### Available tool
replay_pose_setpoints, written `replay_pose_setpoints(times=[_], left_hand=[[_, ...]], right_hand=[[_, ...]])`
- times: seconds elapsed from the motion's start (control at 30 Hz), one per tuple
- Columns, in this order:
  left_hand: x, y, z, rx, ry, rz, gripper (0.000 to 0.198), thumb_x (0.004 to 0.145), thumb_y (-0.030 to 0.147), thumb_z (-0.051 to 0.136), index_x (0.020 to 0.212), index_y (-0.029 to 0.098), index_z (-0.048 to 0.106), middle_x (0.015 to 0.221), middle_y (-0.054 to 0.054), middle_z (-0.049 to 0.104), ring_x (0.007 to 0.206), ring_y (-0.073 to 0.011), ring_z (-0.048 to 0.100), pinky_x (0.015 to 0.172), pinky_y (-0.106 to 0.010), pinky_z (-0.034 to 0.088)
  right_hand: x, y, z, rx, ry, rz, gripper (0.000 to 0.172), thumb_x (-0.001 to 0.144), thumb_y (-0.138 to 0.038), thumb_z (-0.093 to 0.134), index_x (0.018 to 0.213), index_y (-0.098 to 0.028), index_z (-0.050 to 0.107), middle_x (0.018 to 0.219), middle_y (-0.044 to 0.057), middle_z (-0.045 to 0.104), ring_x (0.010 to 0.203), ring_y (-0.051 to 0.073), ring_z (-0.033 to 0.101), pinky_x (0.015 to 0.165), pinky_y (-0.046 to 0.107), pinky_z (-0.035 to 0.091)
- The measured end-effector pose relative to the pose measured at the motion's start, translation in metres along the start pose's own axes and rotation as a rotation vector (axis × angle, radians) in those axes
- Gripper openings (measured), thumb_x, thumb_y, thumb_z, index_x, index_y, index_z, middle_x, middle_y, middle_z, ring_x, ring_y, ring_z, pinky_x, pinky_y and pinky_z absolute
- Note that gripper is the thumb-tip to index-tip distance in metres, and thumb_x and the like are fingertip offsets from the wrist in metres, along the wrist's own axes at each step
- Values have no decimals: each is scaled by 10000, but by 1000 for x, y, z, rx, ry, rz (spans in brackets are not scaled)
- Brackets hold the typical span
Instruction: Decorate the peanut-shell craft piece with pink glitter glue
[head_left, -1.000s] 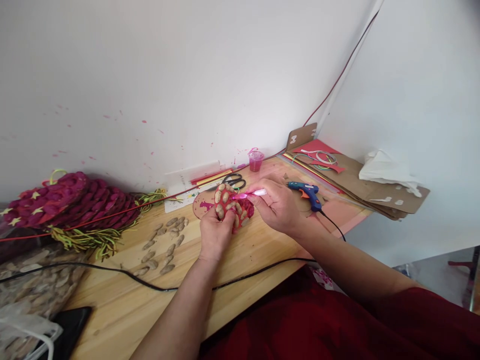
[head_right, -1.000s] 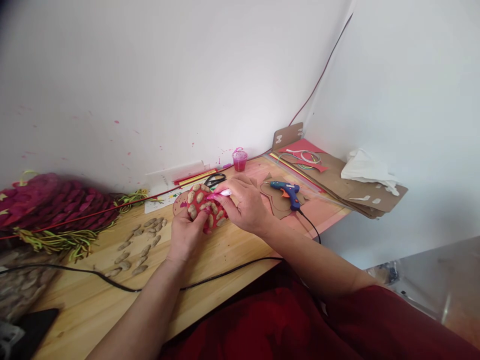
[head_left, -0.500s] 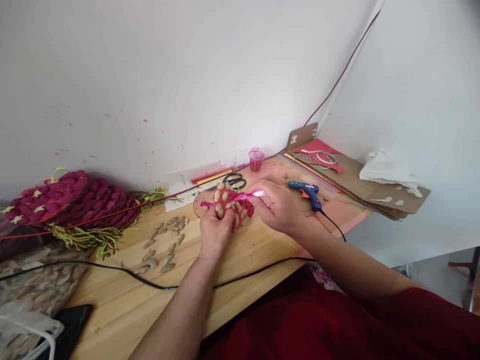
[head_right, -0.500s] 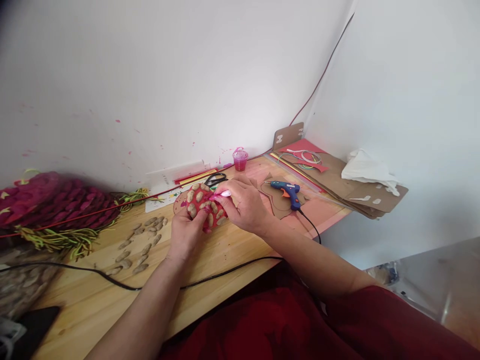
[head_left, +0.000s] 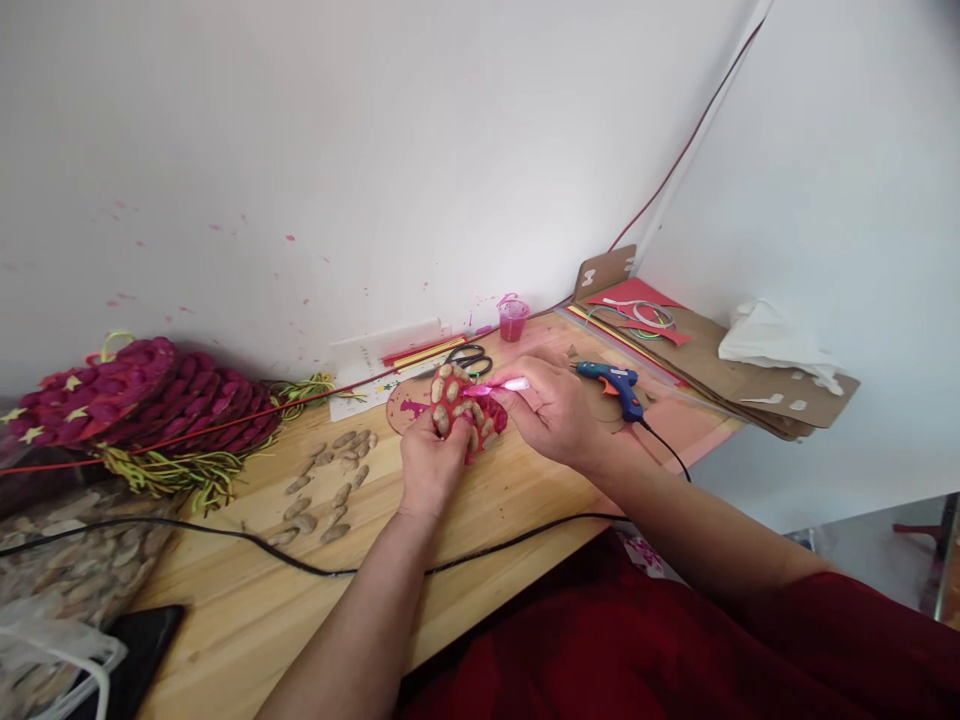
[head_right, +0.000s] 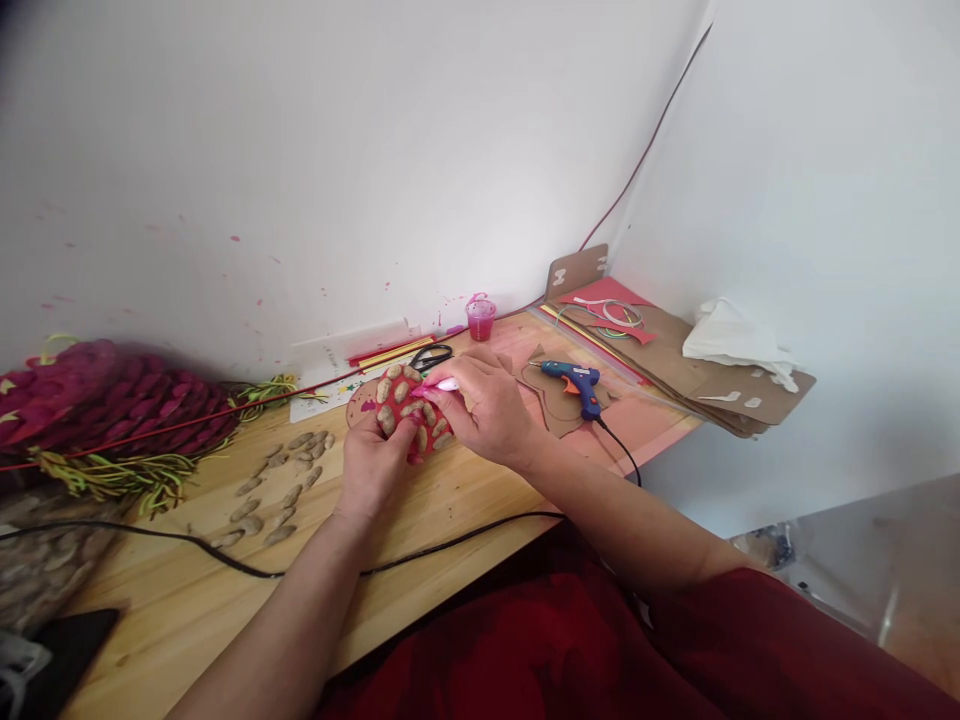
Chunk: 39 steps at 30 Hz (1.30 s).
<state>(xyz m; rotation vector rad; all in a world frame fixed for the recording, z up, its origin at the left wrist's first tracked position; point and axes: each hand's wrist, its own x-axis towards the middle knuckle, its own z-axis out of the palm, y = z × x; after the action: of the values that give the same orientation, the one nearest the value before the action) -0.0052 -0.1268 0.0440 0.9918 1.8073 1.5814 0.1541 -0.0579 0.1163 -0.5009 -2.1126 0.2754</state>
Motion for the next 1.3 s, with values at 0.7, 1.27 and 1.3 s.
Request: replay_pose_setpoints(times=[0.7,1.27,1.3], left_hand=[[-4,13,-1,64,-10,30,162,735,289,681,615,225,593,530,10,559,494,-148,476,489,-259,386],[0,2,3,-184,-50,-147,278,729,419,736,865,177,712,690,-17,687,506,-152,575,418,-275,512],[0,3,3,-190,-56,-144,272,730,420,738,851,178,707,686,-17,683,511,-153,578,416,-273,515]], right_hand=[[4,-1,3,-28,-19,-22,127,990,-266,571,910,-227,662,870,33,755,875,217,644,866,400,442],[-4,7,0,-20,-59,-61,86,963,-238,589,931,-229,668,902,31,761,885,221,633,863,396,441],[-4,7,0,-16,-61,-58,90,965,-241,585,935,-229,669,908,32,762,889,221,634,869,398,443]])
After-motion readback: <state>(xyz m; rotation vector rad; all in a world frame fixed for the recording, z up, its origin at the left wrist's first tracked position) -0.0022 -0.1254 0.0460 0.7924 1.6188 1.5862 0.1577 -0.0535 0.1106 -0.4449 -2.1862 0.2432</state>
